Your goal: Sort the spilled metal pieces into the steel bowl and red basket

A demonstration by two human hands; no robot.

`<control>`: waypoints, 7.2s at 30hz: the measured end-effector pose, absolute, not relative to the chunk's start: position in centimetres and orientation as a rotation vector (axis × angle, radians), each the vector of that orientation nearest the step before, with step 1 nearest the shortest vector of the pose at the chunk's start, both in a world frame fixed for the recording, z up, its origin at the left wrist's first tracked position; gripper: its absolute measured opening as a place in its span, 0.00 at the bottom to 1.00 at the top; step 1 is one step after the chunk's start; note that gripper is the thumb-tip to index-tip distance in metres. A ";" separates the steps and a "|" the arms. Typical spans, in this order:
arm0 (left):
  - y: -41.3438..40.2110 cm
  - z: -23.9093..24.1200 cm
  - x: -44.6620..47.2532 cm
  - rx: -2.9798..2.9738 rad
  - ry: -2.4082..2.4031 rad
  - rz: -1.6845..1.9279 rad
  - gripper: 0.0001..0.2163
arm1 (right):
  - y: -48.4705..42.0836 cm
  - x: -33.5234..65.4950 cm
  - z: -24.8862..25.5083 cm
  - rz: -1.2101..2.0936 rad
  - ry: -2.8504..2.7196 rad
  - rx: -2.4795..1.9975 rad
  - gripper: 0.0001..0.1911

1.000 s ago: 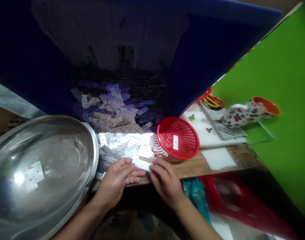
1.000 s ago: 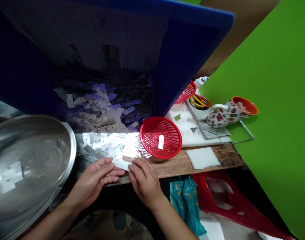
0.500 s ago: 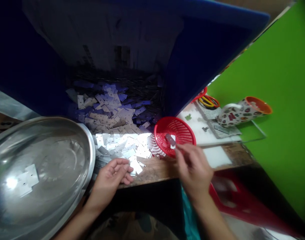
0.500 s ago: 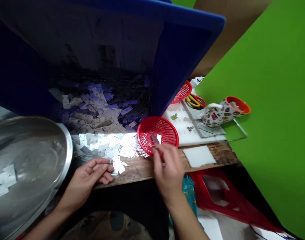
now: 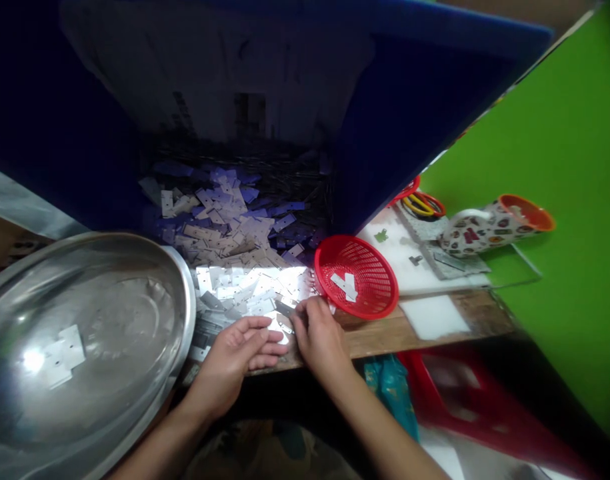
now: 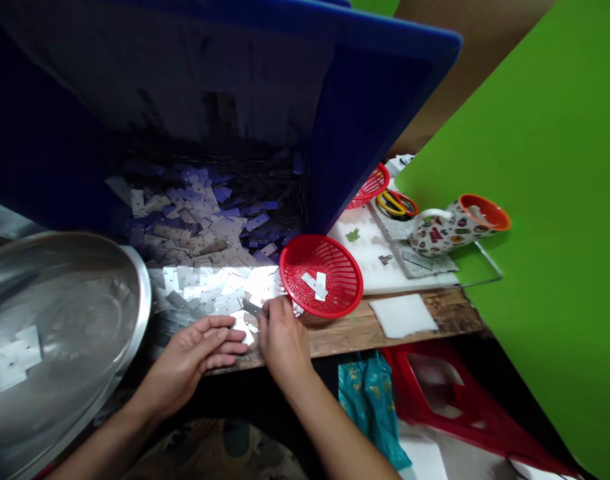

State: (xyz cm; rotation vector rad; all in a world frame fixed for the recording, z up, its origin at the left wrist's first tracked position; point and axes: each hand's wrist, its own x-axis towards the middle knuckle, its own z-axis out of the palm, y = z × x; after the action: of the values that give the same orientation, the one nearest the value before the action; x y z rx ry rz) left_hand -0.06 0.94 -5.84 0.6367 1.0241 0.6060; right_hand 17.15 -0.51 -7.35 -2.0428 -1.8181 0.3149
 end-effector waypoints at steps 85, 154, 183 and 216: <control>4.0 -7.8 0.0 2.458 0.813 0.390 0.20 | -5.4 19.0 -7.1 0.568 -1.798 -1.808 0.10; 0.2 -7.8 -3.4 1.759 1.304 0.670 0.10 | 3.4 16.0 -5.0 0.778 -2.053 -1.821 0.11; 1.0 -5.9 -2.0 1.164 1.237 0.680 0.12 | -0.3 17.1 -4.1 1.623 -0.844 -1.331 0.17; 0.7 -7.6 -3.1 1.313 1.302 0.617 0.16 | 1.0 15.8 -4.1 0.867 -2.210 -1.940 0.24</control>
State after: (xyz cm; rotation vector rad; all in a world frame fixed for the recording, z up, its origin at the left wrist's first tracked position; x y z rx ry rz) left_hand -3.09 0.66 -7.60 1.3132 1.3022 0.6170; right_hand 15.80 1.05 -4.08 -1.9402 -2.2102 0.8667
